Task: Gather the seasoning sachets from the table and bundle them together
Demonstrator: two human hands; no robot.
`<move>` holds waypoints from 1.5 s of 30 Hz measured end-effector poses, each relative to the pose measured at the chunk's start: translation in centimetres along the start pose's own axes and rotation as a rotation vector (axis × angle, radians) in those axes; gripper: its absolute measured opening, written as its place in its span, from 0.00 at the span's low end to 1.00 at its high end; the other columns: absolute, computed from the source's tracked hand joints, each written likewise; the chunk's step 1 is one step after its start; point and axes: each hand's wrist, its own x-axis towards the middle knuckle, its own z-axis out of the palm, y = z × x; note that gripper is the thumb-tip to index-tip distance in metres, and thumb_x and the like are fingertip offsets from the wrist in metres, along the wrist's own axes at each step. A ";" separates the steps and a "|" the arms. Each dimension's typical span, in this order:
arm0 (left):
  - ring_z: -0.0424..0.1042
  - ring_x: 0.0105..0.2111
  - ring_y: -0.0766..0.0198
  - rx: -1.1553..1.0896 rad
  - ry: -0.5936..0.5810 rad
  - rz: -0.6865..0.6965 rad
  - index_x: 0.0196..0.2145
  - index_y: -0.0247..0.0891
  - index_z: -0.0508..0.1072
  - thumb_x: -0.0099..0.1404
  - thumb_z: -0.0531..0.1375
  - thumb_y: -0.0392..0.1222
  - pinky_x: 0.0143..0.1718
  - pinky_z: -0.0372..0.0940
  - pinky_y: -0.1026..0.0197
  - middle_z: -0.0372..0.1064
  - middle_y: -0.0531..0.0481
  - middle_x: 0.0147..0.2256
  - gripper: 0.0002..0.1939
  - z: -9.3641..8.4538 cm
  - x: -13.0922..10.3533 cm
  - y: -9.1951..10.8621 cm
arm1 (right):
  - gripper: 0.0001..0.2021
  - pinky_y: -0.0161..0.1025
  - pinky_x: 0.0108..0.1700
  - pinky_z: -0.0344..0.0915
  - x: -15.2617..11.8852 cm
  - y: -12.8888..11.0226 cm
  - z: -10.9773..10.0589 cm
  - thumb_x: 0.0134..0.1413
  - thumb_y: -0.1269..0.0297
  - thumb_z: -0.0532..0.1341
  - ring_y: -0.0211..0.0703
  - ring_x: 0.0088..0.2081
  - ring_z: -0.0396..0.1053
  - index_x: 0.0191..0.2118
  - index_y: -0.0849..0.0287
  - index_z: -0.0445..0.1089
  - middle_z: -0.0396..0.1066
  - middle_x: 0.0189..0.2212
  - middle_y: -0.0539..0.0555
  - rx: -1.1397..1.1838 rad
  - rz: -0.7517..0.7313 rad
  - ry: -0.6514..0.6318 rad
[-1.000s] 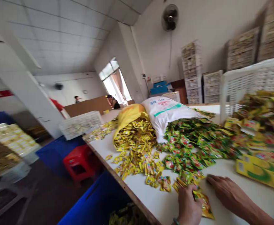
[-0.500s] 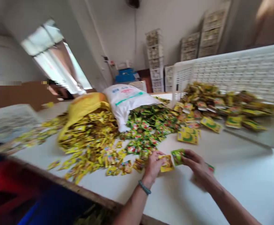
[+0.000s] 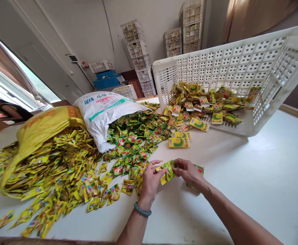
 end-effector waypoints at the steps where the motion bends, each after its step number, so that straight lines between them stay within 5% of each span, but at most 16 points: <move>1: 0.73 0.24 0.65 -0.004 -0.003 -0.002 0.41 0.37 0.66 0.45 0.72 0.44 0.31 0.65 0.64 0.75 0.54 0.25 0.28 0.2 0.0 0.2 | 0.13 0.39 0.35 0.62 -0.2 -0.3 -0.3 0.48 0.55 0.61 0.41 0.31 0.67 0.34 0.60 0.70 0.70 0.27 0.50 -0.018 -0.017 -0.022; 5: 0.72 0.26 0.65 -0.033 -0.050 -0.017 0.42 0.36 0.66 0.45 0.71 0.42 0.32 0.65 0.64 0.75 0.52 0.26 0.27 1.1 0.1 0.8 | 0.15 0.37 0.33 0.60 -0.4 -1.1 -1.0 0.48 0.53 0.64 0.41 0.31 0.66 0.33 0.60 0.69 0.70 0.27 0.50 -0.058 -0.052 -0.068; 9: 0.73 0.31 0.64 -0.011 -0.064 0.018 0.47 0.38 0.62 0.49 0.68 0.44 0.37 0.65 0.61 0.75 0.50 0.32 0.29 2.1 0.6 0.7 | 0.17 0.38 0.33 0.61 0.2 -1.1 -2.4 0.41 0.55 0.68 0.40 0.29 0.66 0.32 0.61 0.67 0.70 0.26 0.50 0.077 -0.042 0.060; 14: 0.71 0.32 0.57 0.635 0.026 0.201 0.41 0.38 0.66 0.53 0.64 0.54 0.37 0.65 0.55 0.71 0.47 0.32 0.23 5.1 -0.4 -1.0 | 0.19 0.40 0.40 0.64 0.7 -1.6 -5.7 0.45 0.55 0.66 0.45 0.37 0.68 0.41 0.61 0.70 0.73 0.34 0.54 0.045 -0.164 0.392; 17: 0.69 0.43 0.45 0.996 -0.022 0.365 0.46 0.35 0.68 0.49 0.67 0.58 0.45 0.62 0.47 0.70 0.37 0.42 0.32 8.1 -1.9 -2.9 | 0.17 0.39 0.37 0.62 0.7 -1.8 -6.7 0.46 0.54 0.64 0.44 0.34 0.66 0.39 0.61 0.71 0.72 0.32 0.53 -0.058 -0.206 0.527; 20: 0.66 0.46 0.40 1.153 -0.127 0.442 0.52 0.35 0.66 0.45 0.71 0.50 0.49 0.60 0.45 0.70 0.34 0.44 0.39 9.5 -2.2 -4.3 | 0.15 0.38 0.34 0.60 0.6 -1.8 -6.9 0.46 0.53 0.64 0.42 0.31 0.64 0.35 0.61 0.71 0.71 0.28 0.51 -0.129 -0.218 0.563; 25: 0.65 0.49 0.44 1.132 -0.082 0.414 0.56 0.36 0.62 0.48 0.66 0.35 0.50 0.60 0.48 0.68 0.38 0.46 0.37 5.5 -0.2 -3.4 | 0.15 0.38 0.35 0.62 0.6 -1.8 -6.7 0.45 0.53 0.65 0.43 0.32 0.66 0.34 0.61 0.71 0.72 0.29 0.51 -0.044 -0.193 0.509; 31: 0.67 0.46 0.51 1.086 0.005 0.493 0.46 0.39 0.67 0.48 0.62 0.32 0.49 0.64 0.49 0.66 0.44 0.43 0.25 -0.1 -0.1 -1.2 | 0.14 0.41 0.38 0.64 0.7 -1.3 -5.2 0.42 0.57 0.66 0.44 0.33 0.68 0.34 0.62 0.71 0.73 0.29 0.52 0.116 -0.093 0.165; 36: 0.73 0.43 0.52 0.852 -0.111 0.279 0.47 0.41 0.67 0.46 0.68 0.36 0.46 0.67 0.52 0.73 0.46 0.43 0.29 -1.3 -1.3 -1.6 | 0.11 0.38 0.35 0.62 0.7 -0.6 -4.8 0.43 0.60 0.65 0.40 0.29 0.65 0.31 0.62 0.70 0.70 0.25 0.49 -0.073 -0.007 0.044; 41: 0.75 0.41 0.55 0.350 -0.274 0.020 0.48 0.37 0.69 0.46 0.71 0.40 0.43 0.69 0.56 0.76 0.43 0.42 0.31 -1.5 -1.3 -2.0 | 0.12 0.36 0.33 0.59 0.6 -0.4 -3.9 0.44 0.59 0.66 0.38 0.29 0.62 0.30 0.62 0.67 0.67 0.25 0.48 -0.067 -0.081 -0.035; 45: 0.77 0.37 0.55 0.080 -0.193 -0.156 0.44 0.33 0.72 0.45 0.72 0.43 0.38 0.71 0.58 0.78 0.42 0.38 0.28 -1.7 -0.9 -2.0 | 0.12 0.35 0.31 0.58 0.6 -0.1 -3.0 0.44 0.58 0.66 0.37 0.28 0.61 0.29 0.61 0.68 0.66 0.24 0.47 -0.170 -0.066 -0.060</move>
